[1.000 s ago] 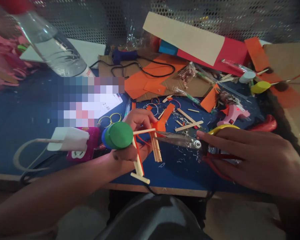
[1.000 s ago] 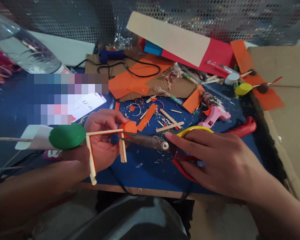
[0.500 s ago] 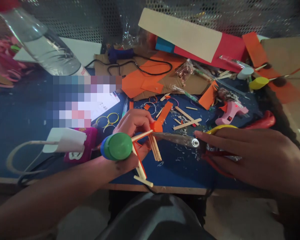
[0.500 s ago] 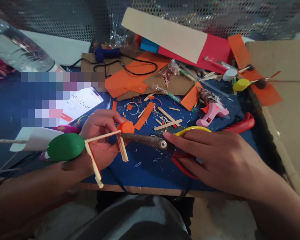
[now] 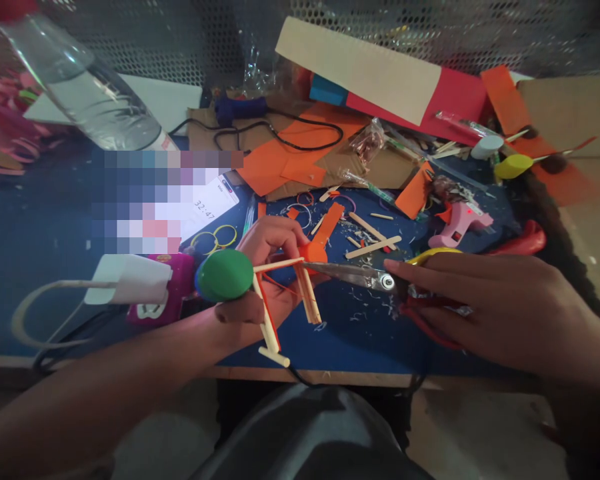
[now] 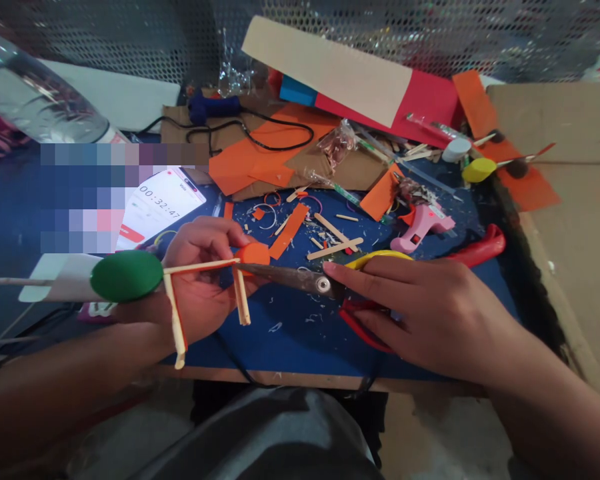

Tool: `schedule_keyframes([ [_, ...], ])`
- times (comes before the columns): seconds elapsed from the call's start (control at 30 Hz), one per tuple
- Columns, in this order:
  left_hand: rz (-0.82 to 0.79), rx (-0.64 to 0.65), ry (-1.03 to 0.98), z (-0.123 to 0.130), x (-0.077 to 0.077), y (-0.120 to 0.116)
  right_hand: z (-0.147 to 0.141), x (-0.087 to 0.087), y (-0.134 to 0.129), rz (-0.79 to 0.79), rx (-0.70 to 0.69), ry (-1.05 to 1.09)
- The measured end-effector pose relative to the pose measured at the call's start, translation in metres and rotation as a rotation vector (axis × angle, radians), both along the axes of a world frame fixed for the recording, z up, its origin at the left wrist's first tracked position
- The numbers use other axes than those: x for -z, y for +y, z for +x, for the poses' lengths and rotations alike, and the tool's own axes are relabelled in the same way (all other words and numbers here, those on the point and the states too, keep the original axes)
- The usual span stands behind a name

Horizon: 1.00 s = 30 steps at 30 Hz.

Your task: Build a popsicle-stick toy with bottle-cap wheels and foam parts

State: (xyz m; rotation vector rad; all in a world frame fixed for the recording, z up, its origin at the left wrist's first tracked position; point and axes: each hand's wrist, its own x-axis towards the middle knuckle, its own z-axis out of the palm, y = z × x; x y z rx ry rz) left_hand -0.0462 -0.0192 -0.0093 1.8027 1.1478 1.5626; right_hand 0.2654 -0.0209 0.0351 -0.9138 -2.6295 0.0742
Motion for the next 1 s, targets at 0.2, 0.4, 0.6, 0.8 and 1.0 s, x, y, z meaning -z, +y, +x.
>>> schedule_keyframes([
  [0.2,0.043,-0.024,0.03,0.0003,-0.0016,0.0029,-0.0054,-0.0033,0.0021,0.015,-0.004,0.044],
  [0.4,0.116,0.026,0.027,0.0025,-0.0038,0.0056,-0.0057,-0.0026,0.0038,0.081,0.005,0.058],
  [0.6,0.151,0.027,0.025,0.0017,0.0018,0.007,-0.0047,-0.0004,0.0021,0.116,0.012,0.018],
  [0.8,0.18,0.007,0.04,0.0035,0.0015,0.0077,-0.0033,0.0028,0.0022,0.177,0.017,-0.022],
  [1.0,0.156,0.039,0.059,0.0026,-0.0016,0.0057,-0.0013,0.0031,0.0011,0.2,0.036,-0.042],
])
